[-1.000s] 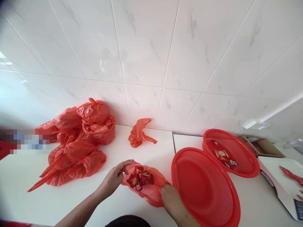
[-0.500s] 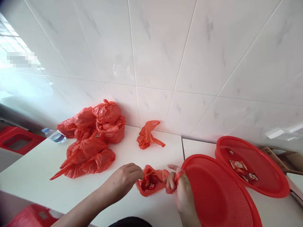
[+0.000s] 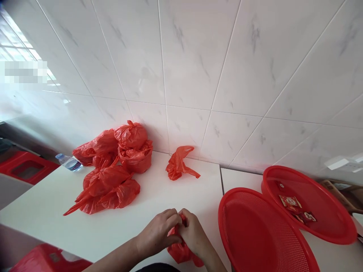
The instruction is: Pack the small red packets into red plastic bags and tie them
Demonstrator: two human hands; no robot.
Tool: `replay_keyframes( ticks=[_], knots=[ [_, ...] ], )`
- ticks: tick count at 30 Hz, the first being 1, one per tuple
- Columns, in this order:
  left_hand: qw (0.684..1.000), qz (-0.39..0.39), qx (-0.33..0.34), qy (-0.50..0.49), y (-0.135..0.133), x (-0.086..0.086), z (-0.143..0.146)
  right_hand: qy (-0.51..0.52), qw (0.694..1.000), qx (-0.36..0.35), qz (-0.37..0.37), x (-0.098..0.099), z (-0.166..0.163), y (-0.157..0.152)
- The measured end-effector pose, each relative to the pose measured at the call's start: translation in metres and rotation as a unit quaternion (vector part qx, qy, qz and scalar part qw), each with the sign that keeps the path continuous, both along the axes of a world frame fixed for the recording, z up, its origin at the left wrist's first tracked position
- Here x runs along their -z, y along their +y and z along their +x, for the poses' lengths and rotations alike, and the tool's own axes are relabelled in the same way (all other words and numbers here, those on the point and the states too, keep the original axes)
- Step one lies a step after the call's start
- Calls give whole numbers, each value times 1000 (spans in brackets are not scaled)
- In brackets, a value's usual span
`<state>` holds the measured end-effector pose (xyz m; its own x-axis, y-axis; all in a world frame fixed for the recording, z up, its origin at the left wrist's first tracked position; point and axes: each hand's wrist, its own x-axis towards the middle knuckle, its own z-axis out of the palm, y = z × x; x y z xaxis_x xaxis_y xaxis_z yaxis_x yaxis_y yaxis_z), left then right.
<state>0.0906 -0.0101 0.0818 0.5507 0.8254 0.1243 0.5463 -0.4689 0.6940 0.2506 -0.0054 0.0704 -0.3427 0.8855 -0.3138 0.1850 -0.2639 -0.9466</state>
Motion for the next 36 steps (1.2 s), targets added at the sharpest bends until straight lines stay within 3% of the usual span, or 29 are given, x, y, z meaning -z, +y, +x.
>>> replay_keyframes(
  ticks=[4, 7, 9, 13, 18, 21, 23, 26, 29, 32, 36],
  knots=[
    [991, -111, -73, -30, 7, 17, -2, 56, 997, -35, -44, 4, 12, 1],
    [970, -197, -133, -45, 13, 26, -3, 76, 995, -45, -36, 5, 23, 0],
    [963, -230, -129, -50, 17, 30, -3, 66, 996, -58, -11, 5, 28, -1],
    [966, -241, -94, -22, 20, 34, 1, -6, 998, -59, 33, 10, 28, -3],
    [968, -232, -95, 11, 21, 30, 2, -155, 982, 55, 91, 28, 21, -4],
    [967, -235, -101, 3, 20, 29, 1, -230, 964, 76, 112, 32, 20, -4],
    [966, -232, -110, -1, 19, 31, 0, -192, 976, 70, 67, 30, 20, -4],
    [966, -226, -122, -1, 16, 36, -1, -30, 998, 48, -6, 24, 19, -4],
    [967, -216, -133, -18, 13, 43, -4, 59, 997, 43, -37, 28, 23, -2],
    [969, -207, -134, 21, 12, 54, -16, -61, 988, 138, 17, 48, 37, 1],
    [951, -220, -132, 173, 12, 72, -48, -310, 916, 211, 145, 87, 65, -4]
  ],
)
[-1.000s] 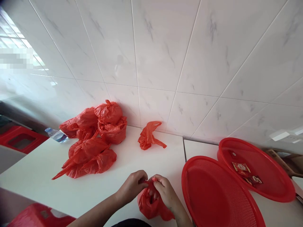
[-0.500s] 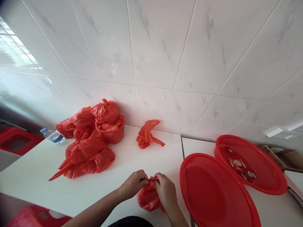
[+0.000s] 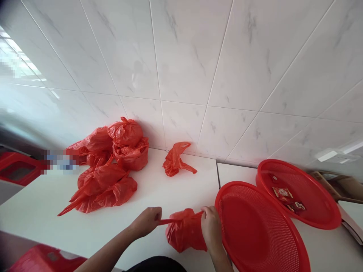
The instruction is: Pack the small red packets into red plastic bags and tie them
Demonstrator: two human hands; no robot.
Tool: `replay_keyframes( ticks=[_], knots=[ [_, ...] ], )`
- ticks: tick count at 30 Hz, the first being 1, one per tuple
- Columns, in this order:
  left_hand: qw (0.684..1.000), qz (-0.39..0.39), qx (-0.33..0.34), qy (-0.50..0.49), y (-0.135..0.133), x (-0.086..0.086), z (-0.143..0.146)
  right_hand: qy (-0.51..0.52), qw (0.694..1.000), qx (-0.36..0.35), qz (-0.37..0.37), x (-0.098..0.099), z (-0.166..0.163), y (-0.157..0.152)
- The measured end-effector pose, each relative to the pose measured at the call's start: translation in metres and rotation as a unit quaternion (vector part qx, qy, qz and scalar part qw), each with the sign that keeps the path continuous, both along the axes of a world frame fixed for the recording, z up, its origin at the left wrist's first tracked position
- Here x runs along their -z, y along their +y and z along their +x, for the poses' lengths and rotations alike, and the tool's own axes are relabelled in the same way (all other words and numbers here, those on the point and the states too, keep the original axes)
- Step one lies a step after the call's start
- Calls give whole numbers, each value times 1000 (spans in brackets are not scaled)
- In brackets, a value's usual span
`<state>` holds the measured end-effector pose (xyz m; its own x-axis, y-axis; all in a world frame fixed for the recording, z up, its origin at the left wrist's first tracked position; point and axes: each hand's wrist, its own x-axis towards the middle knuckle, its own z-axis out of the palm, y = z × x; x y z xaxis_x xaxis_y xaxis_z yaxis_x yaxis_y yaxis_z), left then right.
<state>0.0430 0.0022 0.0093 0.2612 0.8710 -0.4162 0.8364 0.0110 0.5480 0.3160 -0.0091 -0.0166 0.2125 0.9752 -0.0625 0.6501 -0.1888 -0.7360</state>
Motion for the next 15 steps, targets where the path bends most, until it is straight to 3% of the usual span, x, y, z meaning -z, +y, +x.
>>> replay_keyframes(
  ticks=[3, 6, 11, 15],
  knots=[
    [998, -32, -8, 53, -1, 9, -20, -102, 994, -11, 31, 16, 12, -10],
    [998, -49, -5, 49, -2, 9, -23, -92, 994, -40, 49, 14, 14, -17],
    [992, 1, 83, -93, -4, 9, 16, -33, 999, -24, 17, -5, 17, -17],
    [986, 25, 162, -43, -4, 26, 54, -9, 1000, -23, 16, -1, 16, -17]
  ],
)
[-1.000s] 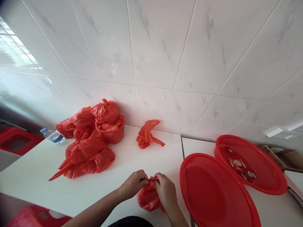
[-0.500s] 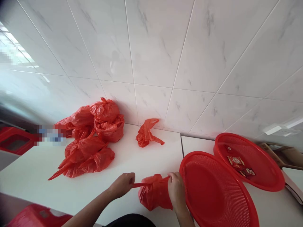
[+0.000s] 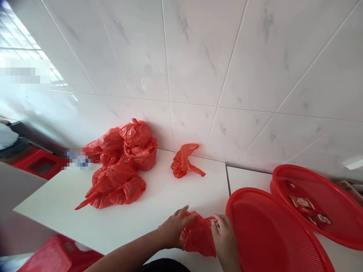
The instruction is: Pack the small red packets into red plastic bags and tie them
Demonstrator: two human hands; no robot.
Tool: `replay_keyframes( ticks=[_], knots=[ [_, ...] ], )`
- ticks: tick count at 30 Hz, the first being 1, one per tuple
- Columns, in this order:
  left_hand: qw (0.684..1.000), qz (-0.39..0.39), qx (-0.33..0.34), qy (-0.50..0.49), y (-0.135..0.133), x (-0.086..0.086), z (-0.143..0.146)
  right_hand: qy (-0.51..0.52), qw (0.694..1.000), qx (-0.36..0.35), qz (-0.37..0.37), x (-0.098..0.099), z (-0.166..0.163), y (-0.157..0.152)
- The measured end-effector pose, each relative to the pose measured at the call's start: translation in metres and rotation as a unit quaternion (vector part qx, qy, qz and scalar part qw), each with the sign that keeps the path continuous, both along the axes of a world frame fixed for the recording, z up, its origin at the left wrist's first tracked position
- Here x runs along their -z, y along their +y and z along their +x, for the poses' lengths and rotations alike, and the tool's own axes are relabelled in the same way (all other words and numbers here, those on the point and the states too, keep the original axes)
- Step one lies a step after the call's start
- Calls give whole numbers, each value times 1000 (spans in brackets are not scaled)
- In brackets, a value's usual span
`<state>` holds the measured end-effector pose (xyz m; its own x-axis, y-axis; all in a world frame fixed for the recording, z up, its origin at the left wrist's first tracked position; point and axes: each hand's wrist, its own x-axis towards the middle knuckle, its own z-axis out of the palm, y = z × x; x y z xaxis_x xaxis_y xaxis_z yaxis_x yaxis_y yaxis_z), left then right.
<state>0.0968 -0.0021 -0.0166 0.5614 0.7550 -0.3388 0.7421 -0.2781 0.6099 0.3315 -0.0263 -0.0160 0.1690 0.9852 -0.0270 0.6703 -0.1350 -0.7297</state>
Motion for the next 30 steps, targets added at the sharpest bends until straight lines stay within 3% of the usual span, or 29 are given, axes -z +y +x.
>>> replay_keyframes(
  ticks=[3, 6, 9, 13, 15, 17, 20, 22, 24, 27, 30],
  knots=[
    [998, -4, 6, 58, 5, 5, 1, 36, 999, -14, 3, 14, -1, -3],
    [996, -6, -38, 87, 14, -7, -28, 63, 998, -15, -16, 28, 2, -6],
    [989, 23, -109, 98, 21, -33, -78, 76, 995, -16, -56, 37, 8, -7],
    [968, 81, -209, 113, 28, -86, -151, 92, 991, -25, -99, 38, 8, -6],
    [933, 168, -296, 119, 34, -116, -183, 96, 989, -32, -113, 37, 3, -5],
    [896, 248, -339, 147, 43, -142, -209, 96, 988, -38, -113, 35, -2, -4],
    [797, 349, -453, 195, 63, -163, -240, 94, 989, -45, -107, 33, -8, -2],
    [733, 382, -524, 208, 77, -162, -254, 94, 988, -47, -110, 31, -10, -2],
    [714, 372, -554, 211, 90, -152, -262, 90, 988, -46, -117, 30, -10, -3],
    [775, 289, -521, 210, 103, -131, -261, 81, 987, -44, -132, 32, -10, -7],
    [828, 241, -473, 180, 112, -108, -239, 83, 985, -47, -145, 36, -9, -11]
  ],
)
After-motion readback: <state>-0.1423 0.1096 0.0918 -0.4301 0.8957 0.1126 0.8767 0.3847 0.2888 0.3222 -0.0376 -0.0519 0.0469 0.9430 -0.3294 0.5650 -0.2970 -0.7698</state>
